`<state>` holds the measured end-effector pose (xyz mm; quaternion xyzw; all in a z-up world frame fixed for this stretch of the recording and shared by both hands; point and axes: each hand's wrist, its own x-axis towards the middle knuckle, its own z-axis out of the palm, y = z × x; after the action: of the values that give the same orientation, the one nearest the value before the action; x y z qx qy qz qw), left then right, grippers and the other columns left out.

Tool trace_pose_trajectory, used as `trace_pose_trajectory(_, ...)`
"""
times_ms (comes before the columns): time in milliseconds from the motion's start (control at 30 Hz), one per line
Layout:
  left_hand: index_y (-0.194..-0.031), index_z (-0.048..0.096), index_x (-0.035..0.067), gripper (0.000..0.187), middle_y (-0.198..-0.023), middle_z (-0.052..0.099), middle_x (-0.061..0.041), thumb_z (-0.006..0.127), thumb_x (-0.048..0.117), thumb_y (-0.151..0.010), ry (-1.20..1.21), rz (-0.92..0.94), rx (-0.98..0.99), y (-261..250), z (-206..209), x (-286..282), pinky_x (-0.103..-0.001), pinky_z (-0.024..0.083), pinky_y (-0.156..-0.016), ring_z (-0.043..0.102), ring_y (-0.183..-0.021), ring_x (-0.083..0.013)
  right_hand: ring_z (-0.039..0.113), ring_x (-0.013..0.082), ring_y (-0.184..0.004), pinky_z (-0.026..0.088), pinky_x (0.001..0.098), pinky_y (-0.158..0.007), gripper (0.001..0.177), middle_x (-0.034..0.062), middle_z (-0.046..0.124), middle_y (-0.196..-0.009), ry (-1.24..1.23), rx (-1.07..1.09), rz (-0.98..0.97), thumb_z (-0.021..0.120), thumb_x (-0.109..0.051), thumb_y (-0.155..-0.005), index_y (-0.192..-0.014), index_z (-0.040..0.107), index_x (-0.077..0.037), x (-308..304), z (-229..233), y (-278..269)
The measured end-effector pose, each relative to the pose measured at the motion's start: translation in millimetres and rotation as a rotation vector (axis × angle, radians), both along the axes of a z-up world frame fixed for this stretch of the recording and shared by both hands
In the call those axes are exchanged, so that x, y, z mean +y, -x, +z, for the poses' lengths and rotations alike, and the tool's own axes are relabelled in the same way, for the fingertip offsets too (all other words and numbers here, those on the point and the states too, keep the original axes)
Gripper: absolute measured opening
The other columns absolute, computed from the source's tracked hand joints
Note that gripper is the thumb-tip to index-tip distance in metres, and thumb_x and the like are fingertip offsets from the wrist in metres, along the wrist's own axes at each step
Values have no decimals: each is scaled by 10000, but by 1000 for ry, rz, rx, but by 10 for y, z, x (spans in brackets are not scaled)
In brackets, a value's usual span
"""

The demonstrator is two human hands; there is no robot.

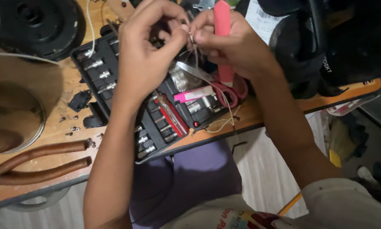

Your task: The person sits on the floor and works on a small electronic component, using a screwdriver to adjust parts and scissors to trim wires. They manipulate the component with both hands, occasionally picking up tools from a nearby kit.

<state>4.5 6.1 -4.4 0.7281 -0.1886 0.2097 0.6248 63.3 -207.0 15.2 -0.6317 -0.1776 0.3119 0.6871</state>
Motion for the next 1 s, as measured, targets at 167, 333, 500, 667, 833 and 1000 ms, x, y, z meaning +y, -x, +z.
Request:
trace_pose_trajectory(167,-1042,661,-30,25,-1009,636,-23,685,-25,-1045,-6,4,47,16,7,-14,-192,458,-734,594,-864,-55,437,26,-618,290,201,-517,72,-24,566,-814,-12,-50,14,690,-56,-1014,-1067,659,-18,-8,27,1)
trace_pose_trajectory(333,-1014,637,-28,51,-1002,606,-19,660,-31,-969,9,4,80,12,94,-32,-213,471,-751,592,-901,-62,527,6,-688,333,182,-541,82,13,687,-935,33,-91,28,696,-26,-988,-1054,648,-30,22,72,7)
trace_pose_trajectory(500,-1040,662,-40,24,-1009,612,-44,680,-55,-1035,1,-10,54,14,2,-32,-203,482,-764,604,-892,-72,522,6,-667,337,176,-541,67,28,702,-949,74,-106,6,694,-19,-977,-1030,656,-36,13,62,-6)
trace_pose_trajectory(667,-1037,679,-34,33,-1005,644,-50,690,-62,-1024,-29,-49,43,30,-16,4,-197,488,-765,646,-917,-83,497,22,-639,310,188,-511,95,37,672,-937,-32,90,59,689,-11,-948,-1025,647,-48,-21,6,-47)
trace_pose_trajectory(833,-1039,707,-29,31,-1024,655,-64,722,-52,-1025,-34,-85,40,40,19,11,-206,496,-771,646,-910,-95,437,24,-565,270,182,-443,108,13,622,-860,-74,318,98,701,-42,-903,-960,617,-79,-31,-29,-95)
trace_pose_trajectory(1000,-1060,722,-30,45,-1050,669,-83,739,-49,-1023,-26,-129,37,45,18,8,-219,527,-792,653,-930,-116,460,32,-581,298,180,-435,96,-13,565,-792,-26,366,85,656,-96,-869,-860,561,-102,12,-39,-66)
